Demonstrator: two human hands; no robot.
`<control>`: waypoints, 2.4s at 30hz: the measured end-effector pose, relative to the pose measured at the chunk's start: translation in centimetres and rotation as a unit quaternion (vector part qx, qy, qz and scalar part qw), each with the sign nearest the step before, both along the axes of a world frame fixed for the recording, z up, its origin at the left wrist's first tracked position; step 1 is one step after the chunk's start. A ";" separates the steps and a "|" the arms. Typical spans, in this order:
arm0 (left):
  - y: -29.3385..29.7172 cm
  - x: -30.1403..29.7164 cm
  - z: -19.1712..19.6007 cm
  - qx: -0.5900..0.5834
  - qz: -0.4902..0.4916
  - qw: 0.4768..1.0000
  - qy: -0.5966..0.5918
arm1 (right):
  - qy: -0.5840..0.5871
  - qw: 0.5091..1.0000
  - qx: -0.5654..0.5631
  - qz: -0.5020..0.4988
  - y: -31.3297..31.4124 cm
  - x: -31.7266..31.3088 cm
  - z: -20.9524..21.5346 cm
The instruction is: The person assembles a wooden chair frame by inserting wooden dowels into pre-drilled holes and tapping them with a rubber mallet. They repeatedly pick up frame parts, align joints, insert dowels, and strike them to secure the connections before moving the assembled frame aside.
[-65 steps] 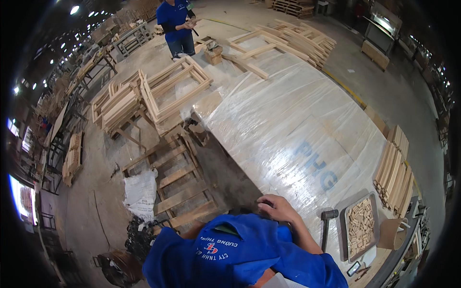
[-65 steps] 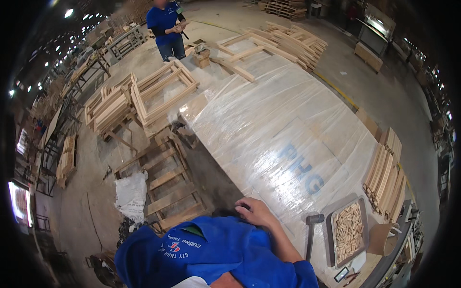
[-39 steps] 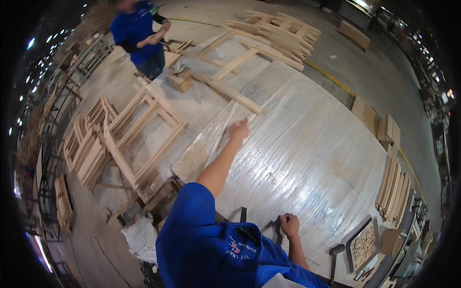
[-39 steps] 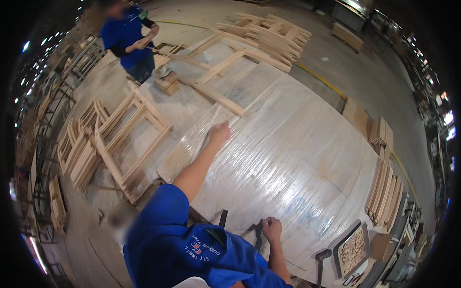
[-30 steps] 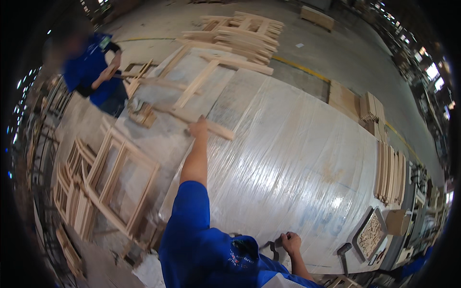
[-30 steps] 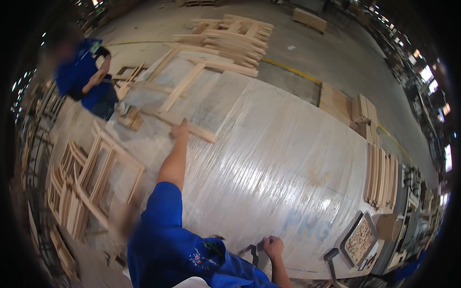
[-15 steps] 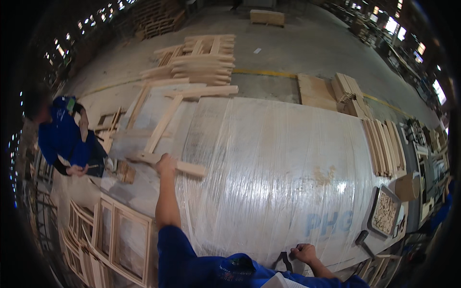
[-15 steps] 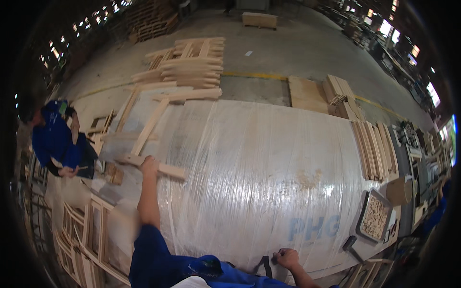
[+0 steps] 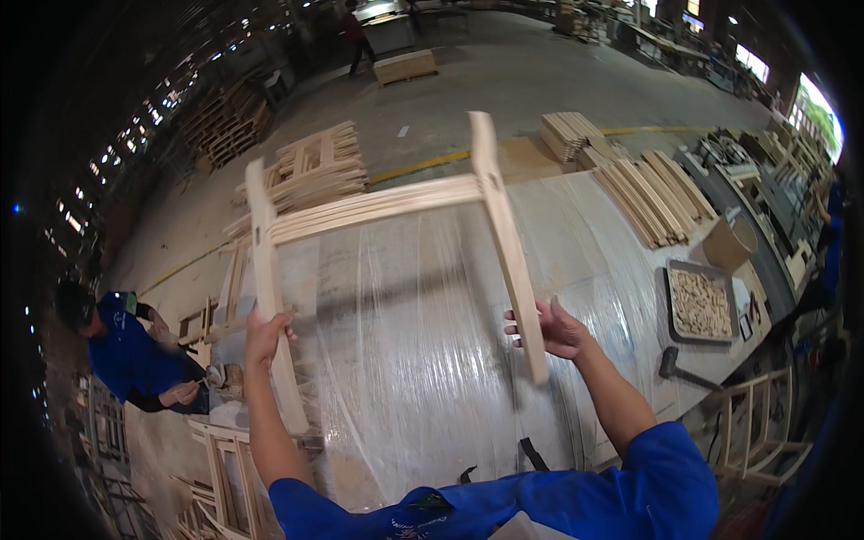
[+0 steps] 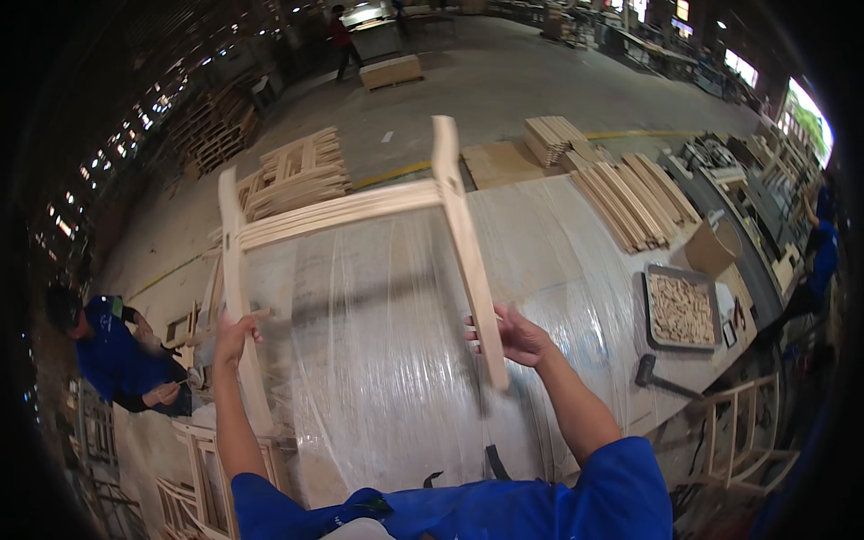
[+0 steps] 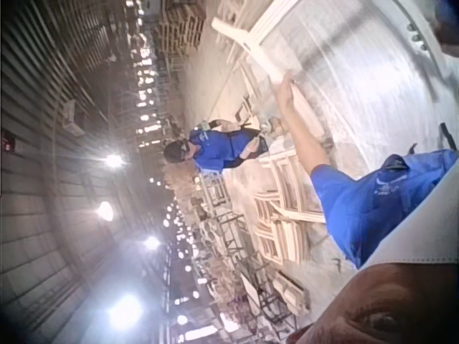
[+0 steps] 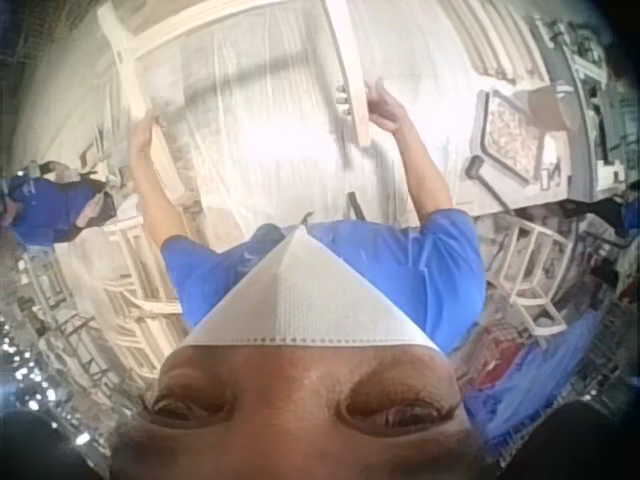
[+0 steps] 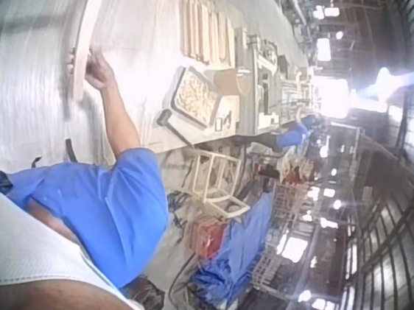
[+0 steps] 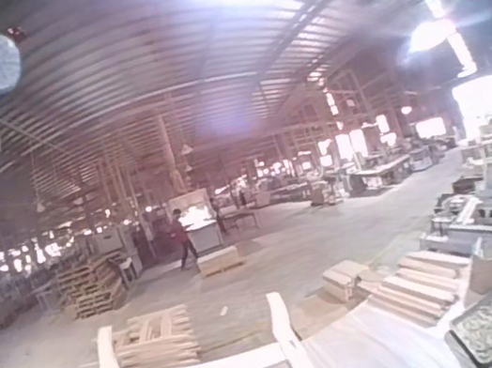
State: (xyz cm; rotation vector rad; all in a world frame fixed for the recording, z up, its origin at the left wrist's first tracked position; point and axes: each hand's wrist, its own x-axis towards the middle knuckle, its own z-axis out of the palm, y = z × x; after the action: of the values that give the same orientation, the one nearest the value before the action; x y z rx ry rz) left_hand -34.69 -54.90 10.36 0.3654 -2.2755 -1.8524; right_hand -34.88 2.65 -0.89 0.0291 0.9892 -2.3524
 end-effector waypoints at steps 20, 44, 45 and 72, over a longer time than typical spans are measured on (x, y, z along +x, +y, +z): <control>44.7 17.0 -19.4 -0.402 -0.429 0.807 0.048 | -0.238 0.776 0.173 -0.558 -0.4 13.8 -14.0; 54.5 12.2 -14.2 -0.569 -0.230 0.739 -0.278 | 0.119 0.629 0.693 -0.332 56.0 -11.7 -7.2; 55.2 12.4 -14.3 -0.547 -0.209 0.765 -0.267 | 0.130 0.595 0.719 -0.336 56.2 -14.4 -7.4; 71.2 -1.3 -9.4 0.303 -0.300 0.891 -0.154 | 0.009 0.990 0.130 -0.045 42.5 15.6 -7.9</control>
State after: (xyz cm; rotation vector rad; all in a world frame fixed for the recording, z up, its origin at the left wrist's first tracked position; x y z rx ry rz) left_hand -36.01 16.29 0.93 0.0130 -2.0716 -3.0269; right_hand -19.26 45.17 -8.77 0.1555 1.3241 -2.2901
